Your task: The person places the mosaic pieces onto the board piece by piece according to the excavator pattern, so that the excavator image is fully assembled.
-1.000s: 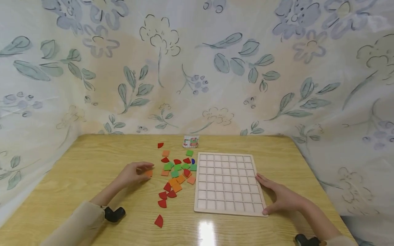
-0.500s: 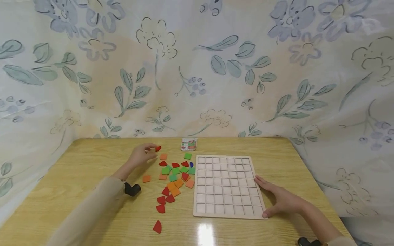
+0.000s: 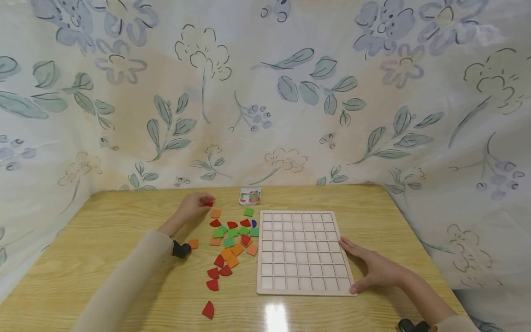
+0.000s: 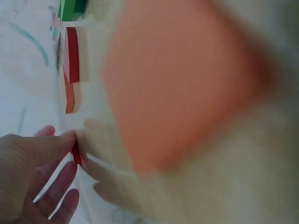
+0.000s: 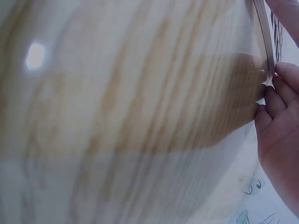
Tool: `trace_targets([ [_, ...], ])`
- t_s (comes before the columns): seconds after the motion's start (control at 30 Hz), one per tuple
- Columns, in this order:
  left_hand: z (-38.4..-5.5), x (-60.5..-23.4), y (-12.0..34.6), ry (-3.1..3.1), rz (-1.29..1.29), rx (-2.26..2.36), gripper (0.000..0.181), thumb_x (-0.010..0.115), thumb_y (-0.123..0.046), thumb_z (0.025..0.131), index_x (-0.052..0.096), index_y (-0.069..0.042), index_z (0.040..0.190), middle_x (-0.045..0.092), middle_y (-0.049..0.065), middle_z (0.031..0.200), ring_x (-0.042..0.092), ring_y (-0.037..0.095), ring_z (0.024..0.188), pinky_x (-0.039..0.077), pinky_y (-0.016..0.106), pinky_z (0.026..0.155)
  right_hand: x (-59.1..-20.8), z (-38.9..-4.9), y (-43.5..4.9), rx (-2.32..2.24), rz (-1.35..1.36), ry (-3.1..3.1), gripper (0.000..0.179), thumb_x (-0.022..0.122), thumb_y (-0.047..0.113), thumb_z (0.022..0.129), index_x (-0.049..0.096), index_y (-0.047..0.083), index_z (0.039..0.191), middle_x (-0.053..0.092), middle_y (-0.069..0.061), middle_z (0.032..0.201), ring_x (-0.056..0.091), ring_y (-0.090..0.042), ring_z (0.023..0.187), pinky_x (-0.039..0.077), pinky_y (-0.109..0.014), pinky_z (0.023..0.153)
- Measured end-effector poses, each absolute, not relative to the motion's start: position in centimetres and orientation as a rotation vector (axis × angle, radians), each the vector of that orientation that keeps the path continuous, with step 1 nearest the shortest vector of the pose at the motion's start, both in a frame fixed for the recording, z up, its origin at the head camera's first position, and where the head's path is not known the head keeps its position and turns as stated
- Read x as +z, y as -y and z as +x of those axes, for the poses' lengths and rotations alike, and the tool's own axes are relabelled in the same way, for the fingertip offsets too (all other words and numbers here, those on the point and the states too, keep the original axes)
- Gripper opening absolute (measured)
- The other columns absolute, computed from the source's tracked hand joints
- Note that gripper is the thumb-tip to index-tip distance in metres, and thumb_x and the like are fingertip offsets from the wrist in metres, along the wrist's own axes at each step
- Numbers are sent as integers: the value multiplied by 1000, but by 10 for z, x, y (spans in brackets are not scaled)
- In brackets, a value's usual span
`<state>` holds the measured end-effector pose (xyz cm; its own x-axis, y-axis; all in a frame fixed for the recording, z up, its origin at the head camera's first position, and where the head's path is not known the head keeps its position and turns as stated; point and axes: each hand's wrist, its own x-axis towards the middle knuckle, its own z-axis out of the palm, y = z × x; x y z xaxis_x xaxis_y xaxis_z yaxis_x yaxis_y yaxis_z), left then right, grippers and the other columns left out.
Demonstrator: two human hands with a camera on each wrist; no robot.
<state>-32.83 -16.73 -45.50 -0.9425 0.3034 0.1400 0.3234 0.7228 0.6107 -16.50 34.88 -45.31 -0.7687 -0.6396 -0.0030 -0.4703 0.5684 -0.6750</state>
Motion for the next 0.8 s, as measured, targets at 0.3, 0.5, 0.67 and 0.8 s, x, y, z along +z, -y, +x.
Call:
trace_targets([
  [0.3,-290,-454,194,2925,-796,-993,37,52,16,76,68,-7,101,68,5,95,63,20,90,51,35,79,-453,-163,-348,-1003,-915,-2554,104,78,34,68,19,-4,144,12,-26,149,2,21,126,6,4,93],
  [0.5,-272,-456,200,2891,-724,-1104,26,60,5,79,67,-5,101,68,6,96,63,23,93,49,39,82,-455,-160,-351,-1015,-919,-2538,102,78,32,69,18,-5,144,11,-20,151,2,22,126,7,4,93],
  [0.67,-267,-455,195,2870,-407,-1003,36,74,-23,78,65,-5,108,66,10,100,62,27,92,48,43,81,-455,-160,-351,-1012,-975,-2522,101,77,30,71,17,-6,144,7,-4,154,2,20,127,7,4,93],
  [0.8,-268,-455,193,2900,-412,-1002,31,72,-14,79,65,-4,108,66,9,96,61,24,89,49,40,79,-453,-164,-350,-965,-1004,-2562,102,77,34,70,19,-6,144,6,0,153,2,19,128,5,3,95],
])
